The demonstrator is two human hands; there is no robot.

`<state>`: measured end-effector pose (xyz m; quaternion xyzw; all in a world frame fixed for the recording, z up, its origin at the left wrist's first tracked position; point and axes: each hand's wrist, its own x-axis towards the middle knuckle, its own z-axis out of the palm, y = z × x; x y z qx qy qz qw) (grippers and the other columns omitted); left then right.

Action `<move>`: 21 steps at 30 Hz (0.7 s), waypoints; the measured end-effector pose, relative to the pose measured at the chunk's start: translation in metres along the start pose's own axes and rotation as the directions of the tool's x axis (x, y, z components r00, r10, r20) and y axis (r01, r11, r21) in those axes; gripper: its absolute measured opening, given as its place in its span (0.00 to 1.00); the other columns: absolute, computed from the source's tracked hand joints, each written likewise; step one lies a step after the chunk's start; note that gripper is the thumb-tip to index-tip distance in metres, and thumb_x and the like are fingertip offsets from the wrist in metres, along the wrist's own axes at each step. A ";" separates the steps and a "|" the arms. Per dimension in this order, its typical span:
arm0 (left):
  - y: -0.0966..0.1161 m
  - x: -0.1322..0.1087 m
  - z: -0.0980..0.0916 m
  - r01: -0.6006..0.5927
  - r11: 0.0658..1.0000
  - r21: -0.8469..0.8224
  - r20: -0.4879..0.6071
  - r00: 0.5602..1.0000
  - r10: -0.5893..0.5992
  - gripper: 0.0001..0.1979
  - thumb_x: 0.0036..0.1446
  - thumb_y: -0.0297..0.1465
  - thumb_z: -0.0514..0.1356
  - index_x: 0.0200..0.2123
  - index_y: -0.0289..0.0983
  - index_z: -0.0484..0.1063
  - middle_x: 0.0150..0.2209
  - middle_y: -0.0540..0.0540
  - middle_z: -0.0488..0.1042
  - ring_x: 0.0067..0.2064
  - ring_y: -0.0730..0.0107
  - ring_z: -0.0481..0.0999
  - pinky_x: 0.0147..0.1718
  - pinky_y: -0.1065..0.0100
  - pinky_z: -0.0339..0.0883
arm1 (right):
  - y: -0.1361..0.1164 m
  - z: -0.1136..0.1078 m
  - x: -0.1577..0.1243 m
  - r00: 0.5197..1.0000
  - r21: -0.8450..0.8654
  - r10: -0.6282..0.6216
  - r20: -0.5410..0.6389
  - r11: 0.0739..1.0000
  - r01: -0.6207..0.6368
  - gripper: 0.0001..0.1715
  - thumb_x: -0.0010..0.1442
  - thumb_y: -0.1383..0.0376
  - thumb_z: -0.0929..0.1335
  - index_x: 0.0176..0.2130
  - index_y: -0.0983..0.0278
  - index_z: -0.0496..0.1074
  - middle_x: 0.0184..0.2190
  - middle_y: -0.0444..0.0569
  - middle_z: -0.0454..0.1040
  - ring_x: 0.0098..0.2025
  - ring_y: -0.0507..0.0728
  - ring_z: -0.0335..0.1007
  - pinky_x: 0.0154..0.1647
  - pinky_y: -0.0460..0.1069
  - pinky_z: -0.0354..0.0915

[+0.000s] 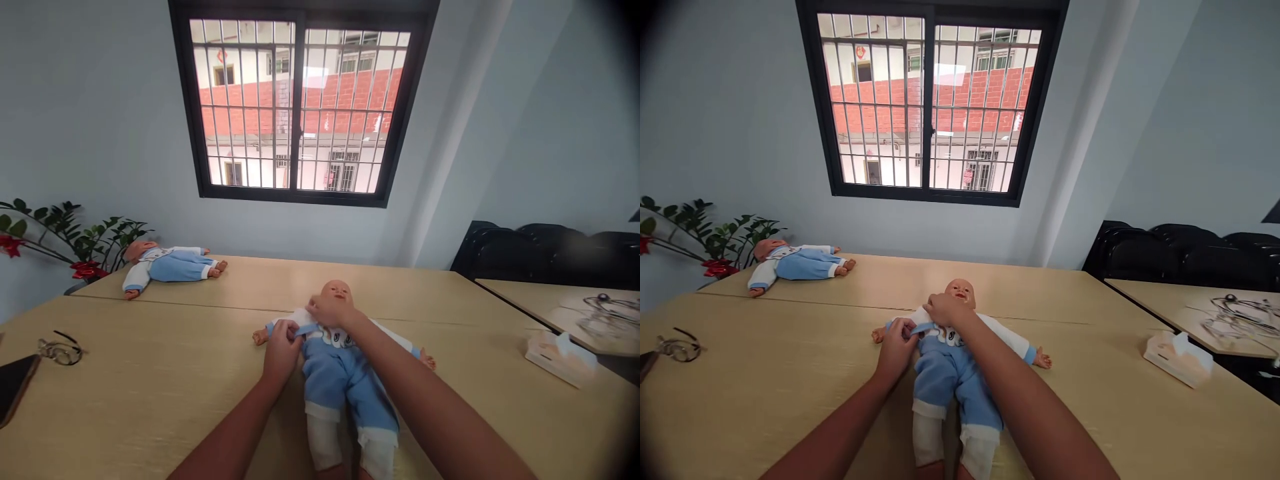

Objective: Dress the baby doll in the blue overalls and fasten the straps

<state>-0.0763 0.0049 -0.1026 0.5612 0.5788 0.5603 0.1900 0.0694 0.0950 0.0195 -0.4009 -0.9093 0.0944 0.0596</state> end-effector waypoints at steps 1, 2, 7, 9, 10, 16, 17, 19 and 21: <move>0.002 -0.001 -0.001 -0.008 1.000 0.016 -0.004 1.000 0.008 0.06 0.52 0.26 0.59 0.36 0.38 0.71 0.36 0.48 0.70 0.36 0.65 0.70 0.41 0.64 0.65 | -0.004 0.003 0.013 1.000 -0.028 -0.021 0.015 0.999 0.021 0.16 0.63 0.61 0.69 0.48 0.64 0.79 0.49 0.61 0.80 0.49 0.65 0.77 0.48 0.54 0.67; 0.004 -0.002 -0.003 -0.013 0.999 0.030 -0.008 1.000 0.013 0.07 0.52 0.25 0.59 0.36 0.38 0.72 0.35 0.49 0.70 0.35 0.65 0.69 0.40 0.64 0.65 | -0.009 0.007 0.026 0.998 -0.056 -0.045 0.044 0.997 0.047 0.20 0.60 0.62 0.71 0.52 0.62 0.78 0.53 0.60 0.79 0.53 0.66 0.75 0.50 0.55 0.67; 0.008 -0.002 -0.008 -0.035 0.994 0.106 -0.038 0.999 0.039 0.10 0.51 0.24 0.59 0.38 0.39 0.70 0.34 0.50 0.71 0.32 0.66 0.69 0.38 0.65 0.64 | -0.033 0.029 0.065 0.959 -0.122 -0.148 0.241 0.976 0.181 0.32 0.45 0.68 0.77 0.51 0.54 0.79 0.47 0.48 0.82 0.46 0.61 0.79 0.44 0.50 0.68; 0.007 -0.001 -0.010 -0.050 0.986 0.157 -0.050 0.997 0.059 0.10 0.51 0.25 0.60 0.39 0.39 0.70 0.36 0.49 0.72 0.33 0.66 0.70 0.40 0.64 0.64 | -0.035 0.030 0.067 0.939 -0.114 -0.210 0.272 0.962 0.248 0.31 0.45 0.69 0.77 0.50 0.54 0.79 0.44 0.46 0.82 0.44 0.59 0.78 0.42 0.48 0.67; 0.007 0.000 -0.011 -0.054 0.983 0.174 -0.053 0.997 0.065 0.10 0.51 0.25 0.60 0.39 0.39 0.70 0.37 0.49 0.73 0.34 0.65 0.71 0.41 0.63 0.64 | -0.034 0.029 0.065 0.934 -0.109 -0.240 0.265 0.955 0.277 0.29 0.47 0.68 0.76 0.50 0.55 0.79 0.45 0.47 0.82 0.44 0.59 0.78 0.41 0.47 0.67; 0.015 -0.005 -0.012 -0.041 0.990 0.137 -0.057 0.997 0.049 0.07 0.55 0.27 0.59 0.39 0.40 0.70 0.38 0.50 0.74 0.30 0.68 0.71 0.37 0.65 0.65 | -0.014 0.002 0.033 0.956 -0.112 -0.278 0.096 0.951 0.288 0.24 0.57 0.69 0.68 0.54 0.63 0.73 0.51 0.55 0.74 0.45 0.59 0.74 0.38 0.47 0.63; 0.018 -0.006 -0.012 -0.040 0.991 0.130 -0.061 0.997 0.048 0.07 0.55 0.27 0.59 0.38 0.41 0.70 0.38 0.50 0.74 0.30 0.69 0.70 0.37 0.65 0.66 | -0.011 -0.002 0.027 0.958 -0.115 -0.274 0.078 0.952 0.282 0.24 0.57 0.70 0.67 0.53 0.63 0.73 0.51 0.56 0.73 0.44 0.59 0.73 0.37 0.48 0.62; 0.024 -0.010 -0.011 -0.039 0.993 0.115 -0.085 0.995 0.049 0.07 0.54 0.26 0.59 0.38 0.41 0.71 0.39 0.49 0.74 0.30 0.69 0.71 0.36 0.66 0.67 | -0.003 -0.010 0.017 0.960 -0.121 -0.275 0.054 0.953 0.279 0.22 0.56 0.71 0.66 0.52 0.64 0.72 0.51 0.55 0.71 0.42 0.58 0.73 0.36 0.48 0.61; 0.030 -0.012 -0.010 -0.052 0.994 0.091 -0.141 0.988 0.065 0.08 0.52 0.25 0.59 0.37 0.41 0.71 0.42 0.47 0.74 0.36 0.66 0.74 0.38 0.65 0.69 | 0.005 -0.015 0.009 0.959 -0.109 -0.282 0.032 0.953 0.284 0.23 0.55 0.74 0.66 0.50 0.63 0.73 0.51 0.54 0.72 0.43 0.58 0.72 0.37 0.48 0.61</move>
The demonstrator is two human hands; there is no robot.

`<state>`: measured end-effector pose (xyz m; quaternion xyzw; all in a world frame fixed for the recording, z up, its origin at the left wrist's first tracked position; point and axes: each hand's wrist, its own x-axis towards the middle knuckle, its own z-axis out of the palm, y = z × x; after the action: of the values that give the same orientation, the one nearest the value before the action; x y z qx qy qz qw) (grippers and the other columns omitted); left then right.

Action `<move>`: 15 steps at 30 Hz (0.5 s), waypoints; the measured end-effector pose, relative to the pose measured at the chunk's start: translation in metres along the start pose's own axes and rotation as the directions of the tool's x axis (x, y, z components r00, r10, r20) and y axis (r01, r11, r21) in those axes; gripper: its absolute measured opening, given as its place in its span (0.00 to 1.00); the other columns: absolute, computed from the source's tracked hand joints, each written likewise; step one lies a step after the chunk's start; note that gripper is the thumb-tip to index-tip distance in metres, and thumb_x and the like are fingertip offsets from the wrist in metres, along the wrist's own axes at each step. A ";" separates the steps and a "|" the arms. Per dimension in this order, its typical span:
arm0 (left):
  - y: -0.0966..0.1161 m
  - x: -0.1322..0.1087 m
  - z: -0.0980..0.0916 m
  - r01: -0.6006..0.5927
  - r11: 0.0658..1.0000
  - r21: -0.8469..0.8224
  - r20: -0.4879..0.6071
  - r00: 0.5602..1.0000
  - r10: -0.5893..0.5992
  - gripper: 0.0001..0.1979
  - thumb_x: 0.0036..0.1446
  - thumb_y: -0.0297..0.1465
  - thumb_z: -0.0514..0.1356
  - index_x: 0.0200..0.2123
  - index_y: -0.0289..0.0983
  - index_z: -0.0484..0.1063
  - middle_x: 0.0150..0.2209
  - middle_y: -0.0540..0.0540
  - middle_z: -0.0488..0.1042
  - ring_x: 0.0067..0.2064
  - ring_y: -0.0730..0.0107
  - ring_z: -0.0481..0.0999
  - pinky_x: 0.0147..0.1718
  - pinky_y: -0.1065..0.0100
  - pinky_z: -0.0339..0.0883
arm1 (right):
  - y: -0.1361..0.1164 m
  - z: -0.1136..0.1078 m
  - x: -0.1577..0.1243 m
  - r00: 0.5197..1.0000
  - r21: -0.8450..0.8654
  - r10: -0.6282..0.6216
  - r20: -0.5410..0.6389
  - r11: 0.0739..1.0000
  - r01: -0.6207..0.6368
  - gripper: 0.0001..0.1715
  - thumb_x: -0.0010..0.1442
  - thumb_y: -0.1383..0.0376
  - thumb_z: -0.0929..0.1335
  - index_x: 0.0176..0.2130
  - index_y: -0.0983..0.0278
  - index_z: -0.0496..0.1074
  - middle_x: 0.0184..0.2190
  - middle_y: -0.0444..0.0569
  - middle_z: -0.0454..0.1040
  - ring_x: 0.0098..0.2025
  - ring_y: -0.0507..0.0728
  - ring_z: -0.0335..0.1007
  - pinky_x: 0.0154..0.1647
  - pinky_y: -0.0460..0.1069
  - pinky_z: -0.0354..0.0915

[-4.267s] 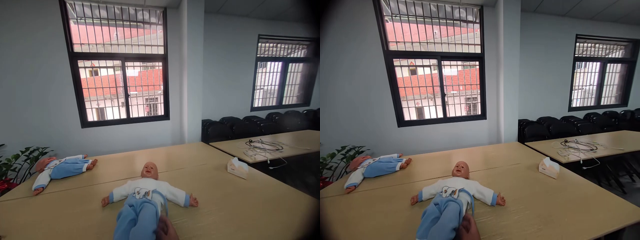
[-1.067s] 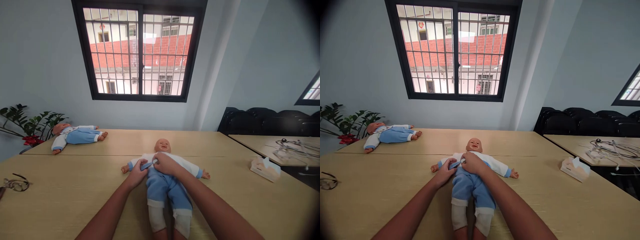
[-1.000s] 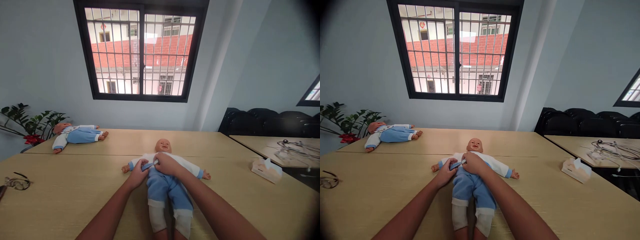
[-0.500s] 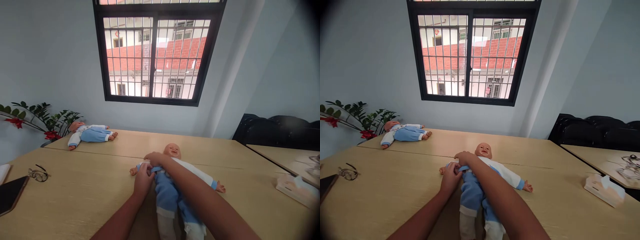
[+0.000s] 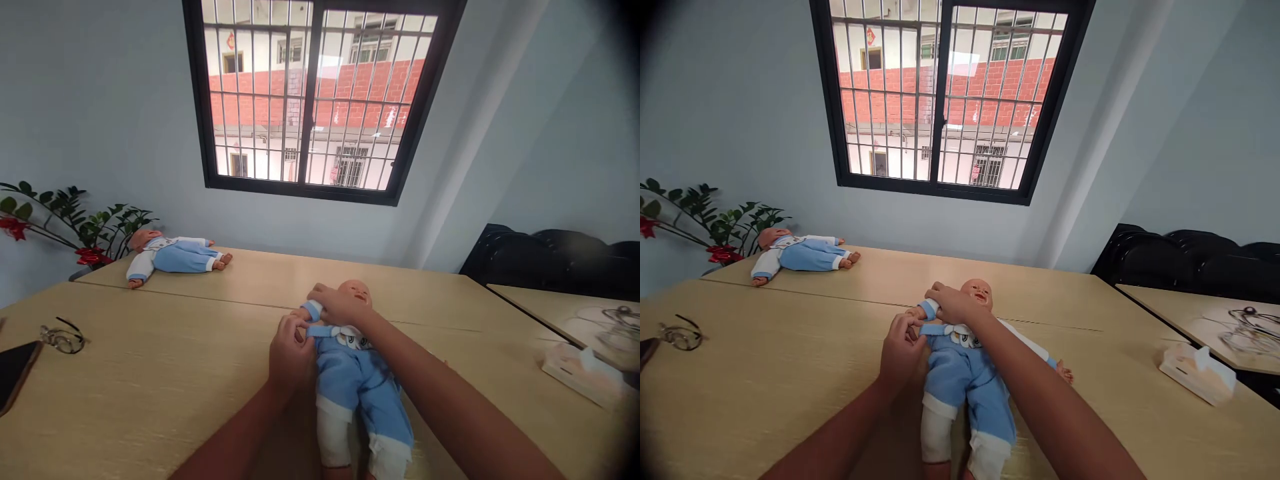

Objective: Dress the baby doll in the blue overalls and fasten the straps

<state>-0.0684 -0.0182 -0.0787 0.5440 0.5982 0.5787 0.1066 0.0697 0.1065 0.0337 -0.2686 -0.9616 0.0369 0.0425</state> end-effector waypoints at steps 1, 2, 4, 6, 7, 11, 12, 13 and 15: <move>0.002 0.000 0.000 -0.010 1.000 -0.024 -0.037 0.999 0.009 0.09 0.52 0.25 0.60 0.37 0.41 0.71 0.44 0.45 0.74 0.41 0.63 0.76 0.40 0.64 0.71 | 0.003 -0.002 -0.004 1.000 0.011 -0.001 -0.009 1.000 0.001 0.23 0.54 0.74 0.66 0.49 0.62 0.73 0.50 0.53 0.72 0.43 0.59 0.73 0.38 0.48 0.61; 0.004 -0.001 -0.001 -0.019 0.998 -0.060 -0.066 0.998 0.015 0.09 0.52 0.25 0.60 0.37 0.41 0.71 0.47 0.44 0.75 0.47 0.60 0.76 0.43 0.63 0.72 | 0.006 -0.003 -0.008 1.000 0.023 -0.001 -0.014 1.000 0.001 0.22 0.54 0.75 0.65 0.47 0.62 0.74 0.48 0.53 0.74 0.44 0.59 0.73 0.40 0.48 0.62; 0.005 0.000 -0.001 0.000 0.983 -0.181 -0.066 0.998 -0.012 0.07 0.54 0.27 0.61 0.38 0.40 0.72 0.51 0.41 0.76 0.54 0.57 0.76 0.48 0.61 0.73 | 0.010 -0.003 -0.015 1.000 0.040 -0.001 -0.011 0.999 0.001 0.18 0.55 0.75 0.65 0.44 0.62 0.75 0.44 0.51 0.77 0.45 0.60 0.73 0.45 0.50 0.63; 0.005 0.000 0.000 0.095 0.946 -0.311 0.023 0.995 -0.092 0.06 0.56 0.31 0.62 0.39 0.39 0.72 0.47 0.42 0.79 0.49 0.58 0.79 0.46 0.62 0.74 | 0.011 -0.001 -0.021 1.000 0.048 -0.013 0.002 0.999 0.013 0.17 0.54 0.75 0.66 0.42 0.62 0.76 0.42 0.50 0.79 0.46 0.60 0.73 0.55 0.54 0.62; 0.005 0.000 0.001 0.153 0.921 -0.357 0.077 0.988 -0.135 0.07 0.57 0.33 0.62 0.39 0.39 0.72 0.43 0.43 0.81 0.45 0.60 0.81 0.43 0.63 0.75 | 0.011 0.000 -0.023 1.000 0.047 -0.027 0.002 0.999 0.027 0.19 0.53 0.76 0.66 0.43 0.62 0.76 0.43 0.50 0.79 0.47 0.60 0.74 0.60 0.56 0.59; 0.003 -0.001 0.005 0.243 0.878 -0.412 0.149 0.969 -0.198 0.10 0.59 0.39 0.62 0.36 0.38 0.71 0.30 0.48 0.79 0.33 0.65 0.80 0.34 0.68 0.72 | 0.003 0.008 -0.031 0.995 -0.029 -0.102 -0.013 0.994 0.102 0.19 0.55 0.75 0.67 0.45 0.61 0.77 0.45 0.51 0.80 0.49 0.59 0.74 0.70 0.60 0.46; 0.002 -0.002 0.006 0.239 0.885 -0.399 0.141 0.970 -0.198 0.10 0.59 0.39 0.62 0.34 0.38 0.71 0.29 0.49 0.78 0.32 0.66 0.79 0.32 0.69 0.71 | 0.001 0.009 -0.032 0.993 -0.061 -0.117 -0.017 0.991 0.115 0.16 0.57 0.73 0.67 0.44 0.61 0.77 0.44 0.51 0.80 0.49 0.59 0.74 0.70 0.60 0.45; 0.002 -0.002 0.005 0.239 0.894 -0.380 0.134 0.970 -0.202 0.10 0.59 0.39 0.62 0.33 0.38 0.70 0.27 0.50 0.77 0.30 0.67 0.78 0.31 0.70 0.69 | -0.001 0.010 -0.032 0.992 -0.087 -0.128 -0.018 0.988 0.126 0.14 0.59 0.72 0.67 0.44 0.61 0.78 0.44 0.51 0.80 0.49 0.59 0.74 0.70 0.60 0.46; 0.000 -0.002 0.004 0.234 0.920 -0.314 0.110 0.972 -0.210 0.10 0.58 0.38 0.62 0.32 0.39 0.70 0.24 0.52 0.74 0.27 0.69 0.75 0.28 0.71 0.66 | -0.004 0.011 -0.032 0.990 -0.134 -0.142 -0.015 0.981 0.139 0.10 0.63 0.69 0.67 0.41 0.61 0.78 0.42 0.52 0.80 0.48 0.60 0.73 0.69 0.59 0.48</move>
<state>-0.0641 -0.0177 -0.0809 0.4687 0.5482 0.6329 0.2815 0.0935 0.0862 0.0210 -0.2029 -0.9779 -0.0336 0.0387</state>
